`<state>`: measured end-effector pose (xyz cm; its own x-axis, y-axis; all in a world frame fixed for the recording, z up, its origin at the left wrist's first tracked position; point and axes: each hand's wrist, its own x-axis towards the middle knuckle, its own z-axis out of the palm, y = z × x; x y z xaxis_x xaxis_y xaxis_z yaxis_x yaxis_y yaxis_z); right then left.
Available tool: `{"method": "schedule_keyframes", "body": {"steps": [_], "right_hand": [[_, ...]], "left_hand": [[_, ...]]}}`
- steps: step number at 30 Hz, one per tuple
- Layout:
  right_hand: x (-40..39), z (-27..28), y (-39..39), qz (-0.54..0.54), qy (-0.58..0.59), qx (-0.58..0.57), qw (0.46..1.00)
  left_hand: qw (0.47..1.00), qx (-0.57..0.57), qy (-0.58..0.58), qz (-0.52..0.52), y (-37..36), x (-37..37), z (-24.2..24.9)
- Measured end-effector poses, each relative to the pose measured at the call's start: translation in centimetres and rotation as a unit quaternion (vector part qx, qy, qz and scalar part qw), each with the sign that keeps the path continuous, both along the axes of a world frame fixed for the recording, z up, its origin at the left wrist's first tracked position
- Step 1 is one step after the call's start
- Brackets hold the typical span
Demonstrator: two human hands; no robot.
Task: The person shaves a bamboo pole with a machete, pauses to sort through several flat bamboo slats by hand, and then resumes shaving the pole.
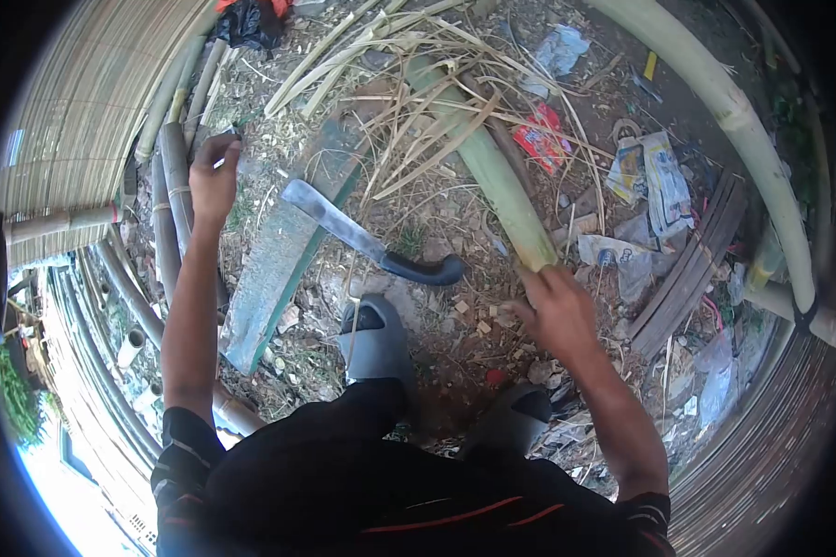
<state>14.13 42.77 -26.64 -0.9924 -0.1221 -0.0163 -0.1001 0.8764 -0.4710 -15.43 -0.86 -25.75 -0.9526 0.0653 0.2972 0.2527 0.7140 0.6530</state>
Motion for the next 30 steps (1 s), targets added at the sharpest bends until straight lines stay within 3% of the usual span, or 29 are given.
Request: {"method": "schedule_keyframes", "body": {"steps": [2,4,5,7,10,14,15,18,20,23,25,26,28,29,30], "right_hand": [[-1.8,-1.3,-4.9,0.101,0.03,-0.047,0.993],[-2.7,-2.7,-8.7,0.182,0.042,-0.014,0.982],[-3.1,-3.5,-10.2,0.181,0.043,-0.018,0.982],[-3.6,-5.2,-12.3,0.188,0.044,0.035,0.981],[-4.1,-7.6,-13.2,0.146,0.067,0.056,0.985],[-5.4,-8.2,-12.9,0.121,0.021,0.031,0.992],[-6.1,-8.4,-12.9,0.117,0.029,0.044,0.992],[-6.7,-8.9,-13.6,0.121,0.013,0.054,0.991],[-6.8,-9.2,-14.2,0.126,-0.01,0.049,0.991],[-6.7,-9.5,-14.3,0.143,-0.001,0.069,0.987],[-6.7,-9.8,-14.3,0.142,-0.028,0.04,0.989],[-6.6,-9.7,-14.2,0.144,-0.024,0.037,0.989],[-6.6,-9.3,-14.0,0.123,-0.107,-0.021,0.986],[-6.6,-8.4,-13.9,0.124,-0.102,-0.024,0.987],[-6.8,-7.0,-13.5,0.098,-0.182,-0.076,0.975]], "left_hand": [[0.995,-0.077,-0.056,-0.019,1.3,-3.2,-1.6],[0.983,-0.176,-0.002,-0.052,1.9,-6.3,-3.8],[0.982,-0.18,-0.001,-0.052,2.2,-7.7,-4.5],[0.972,-0.206,-0.108,0.03,2.3,-10.1,-6.5],[0.961,-0.253,-0.101,0.046,1.3,-12.9,-9.2],[0.936,-0.293,-0.176,0.083,0.8,-15.1,-11.2],[0.941,-0.291,-0.138,0.099,0.4,-15.6,-12.3],[0.933,-0.258,-0.211,0.134,1.7,-15.0,-10.9],[0.948,-0.252,-0.158,0.114,2.0,-14.2,-10.9],[0.989,-0.062,-0.022,0.133,3.1,-11.5,-8.7],[0.989,0.059,-0.006,0.137,2.3,-9.5,-5.8],[0.97,0.214,0.03,0.111,2.7,-8.2,-3.3],[0.947,0.255,0.161,0.107,3.4,-5.5,3.3],[0.914,0.347,0.189,0.098,3.4,-4.2,6.6],[0.891,0.348,0.27,0.106,4.1,-3.5,9.8]]}}
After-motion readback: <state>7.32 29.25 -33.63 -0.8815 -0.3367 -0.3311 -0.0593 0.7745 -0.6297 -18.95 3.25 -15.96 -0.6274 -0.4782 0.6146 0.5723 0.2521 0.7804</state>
